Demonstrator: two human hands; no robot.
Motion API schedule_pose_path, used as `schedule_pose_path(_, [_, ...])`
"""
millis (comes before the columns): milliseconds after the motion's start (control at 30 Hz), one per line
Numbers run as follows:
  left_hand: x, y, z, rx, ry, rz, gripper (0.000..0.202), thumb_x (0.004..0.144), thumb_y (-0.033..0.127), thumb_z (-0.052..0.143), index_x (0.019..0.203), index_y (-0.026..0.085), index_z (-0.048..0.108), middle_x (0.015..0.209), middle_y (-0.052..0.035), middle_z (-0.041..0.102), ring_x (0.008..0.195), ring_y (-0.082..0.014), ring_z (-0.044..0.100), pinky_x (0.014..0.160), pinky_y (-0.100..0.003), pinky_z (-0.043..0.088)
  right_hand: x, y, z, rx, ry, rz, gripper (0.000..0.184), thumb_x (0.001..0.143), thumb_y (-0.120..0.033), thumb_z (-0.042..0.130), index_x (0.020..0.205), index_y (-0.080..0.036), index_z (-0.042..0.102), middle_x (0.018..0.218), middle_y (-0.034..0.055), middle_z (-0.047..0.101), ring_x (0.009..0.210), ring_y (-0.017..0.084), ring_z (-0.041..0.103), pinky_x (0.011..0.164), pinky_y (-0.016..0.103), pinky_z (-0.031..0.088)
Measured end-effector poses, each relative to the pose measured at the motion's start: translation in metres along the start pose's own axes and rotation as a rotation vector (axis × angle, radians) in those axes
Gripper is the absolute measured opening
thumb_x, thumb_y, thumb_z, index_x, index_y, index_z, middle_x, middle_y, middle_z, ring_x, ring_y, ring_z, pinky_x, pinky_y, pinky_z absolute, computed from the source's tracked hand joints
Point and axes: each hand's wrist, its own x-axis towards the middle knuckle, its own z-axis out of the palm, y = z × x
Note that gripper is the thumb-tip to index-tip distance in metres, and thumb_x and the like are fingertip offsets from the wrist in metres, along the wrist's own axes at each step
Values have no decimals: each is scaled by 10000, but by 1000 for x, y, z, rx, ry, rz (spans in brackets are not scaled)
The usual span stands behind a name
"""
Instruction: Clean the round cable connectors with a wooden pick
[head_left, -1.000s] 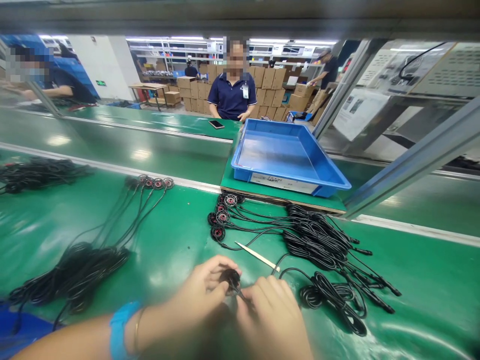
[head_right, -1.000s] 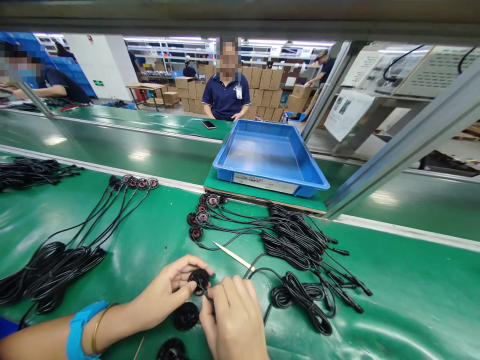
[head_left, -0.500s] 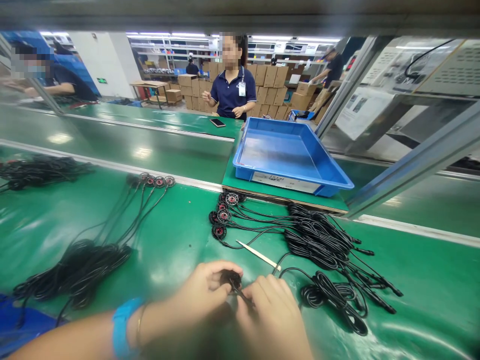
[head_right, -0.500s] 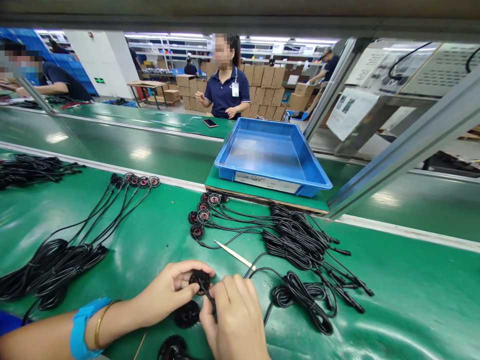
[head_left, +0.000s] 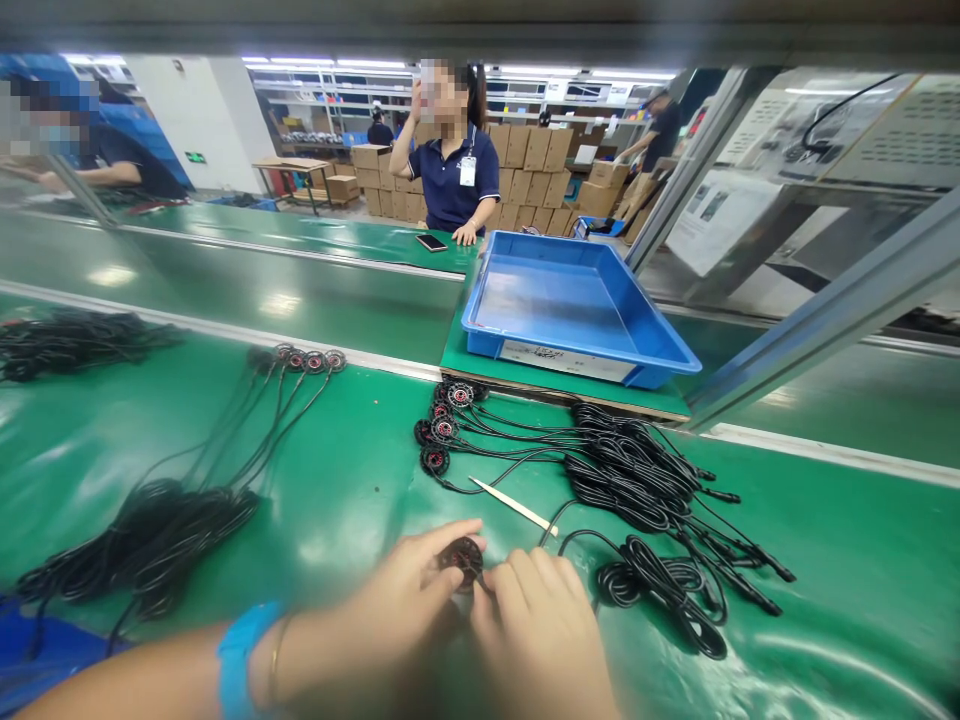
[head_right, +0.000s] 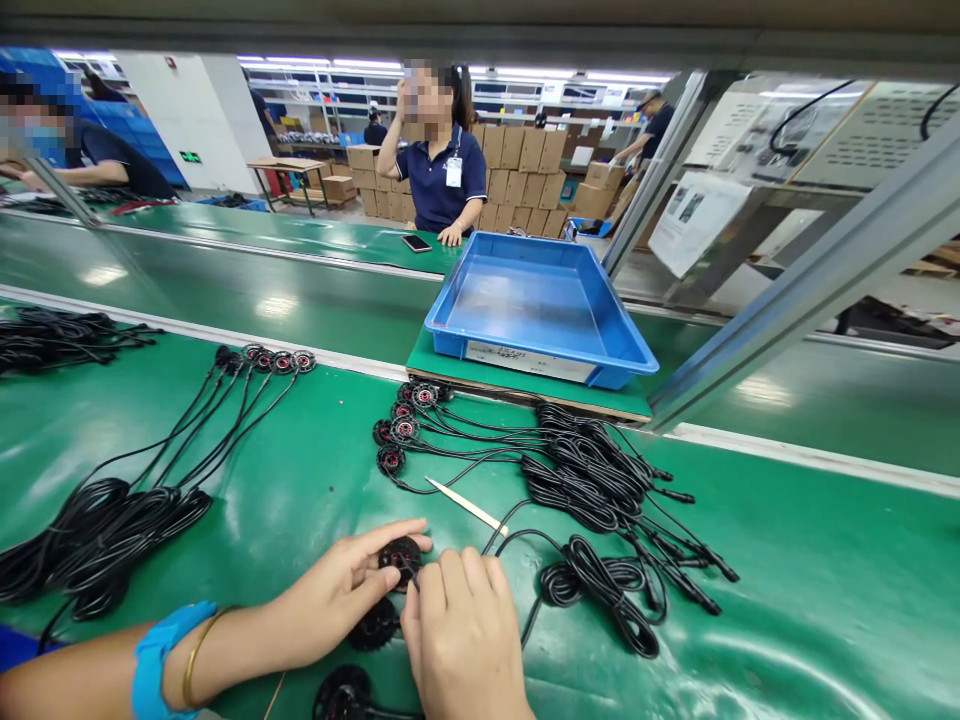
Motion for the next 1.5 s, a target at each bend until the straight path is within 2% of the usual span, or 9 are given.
schedule_pose_path(233, [6,-12,2,-175,8,-17,483,868,396,640,1288,162,598,1068,-121,721,1033,-284,665,900,-402,549,-3,0,6,13,18,8,284,925,-145,442,649,-207,449,635,15,423,653,184,350,638,351,233])
schedule_pose_path(500, [7,2,6,-21,102,-43,336,766,121,636,1092,153,711,1093,-89,741,1007,-252,687,874,-341,565,-6,-4,9,-3,-2,12,293,924,-145,411,641,-207,453,636,23,424,654,187,349,643,356,233])
schedule_pose_path(733, [2,-4,1,96,37,34,438,887,208,547,1323,217,587,1304,-97,633,1178,-253,605,976,-386,533,-5,-4,7,-9,3,1,313,925,-158,450,617,-206,456,619,23,420,637,183,335,631,359,217])
schedule_pose_path(900, [-4,-3,-4,254,31,104,432,936,269,496,1364,272,552,1383,-89,571,1269,-277,514,1057,-445,456,-5,-4,9,-18,-12,-28,313,938,-159,446,632,-204,494,629,30,449,640,184,340,632,360,204])
schedule_pose_path(1033, [0,-4,-6,-32,-44,2,430,945,314,503,1365,222,526,1210,-111,651,998,-234,647,915,-411,523,-6,2,10,43,-17,-22,269,949,-152,446,701,-195,542,643,30,481,651,188,358,639,351,225])
schedule_pose_path(1167, [2,-2,-7,-308,-122,-60,343,933,286,544,1262,190,529,998,-49,638,867,-167,612,846,-335,492,-8,9,8,91,11,-18,208,942,-185,501,753,-189,586,645,21,505,646,181,377,632,341,242])
schedule_pose_path(1267, [-3,2,-6,-308,-125,-41,250,963,273,484,1206,217,505,965,-13,588,839,-135,543,815,-295,452,-9,11,7,101,2,-52,73,900,-212,580,875,-198,647,690,21,559,659,176,421,648,342,266])
schedule_pose_path(1367, [-8,6,-7,-273,-117,-45,210,977,295,458,1177,233,469,922,9,552,827,-131,501,810,-288,424,-10,10,8,144,-15,-68,142,873,-204,604,1000,-211,667,751,26,607,683,173,477,679,348,301])
schedule_pose_path(1500, [-10,10,-8,-226,-119,-19,203,953,275,497,1149,232,459,980,0,516,917,-153,489,857,-305,406,-11,10,9,144,15,-45,135,859,-192,625,979,-225,676,775,26,641,710,171,529,733,365,338])
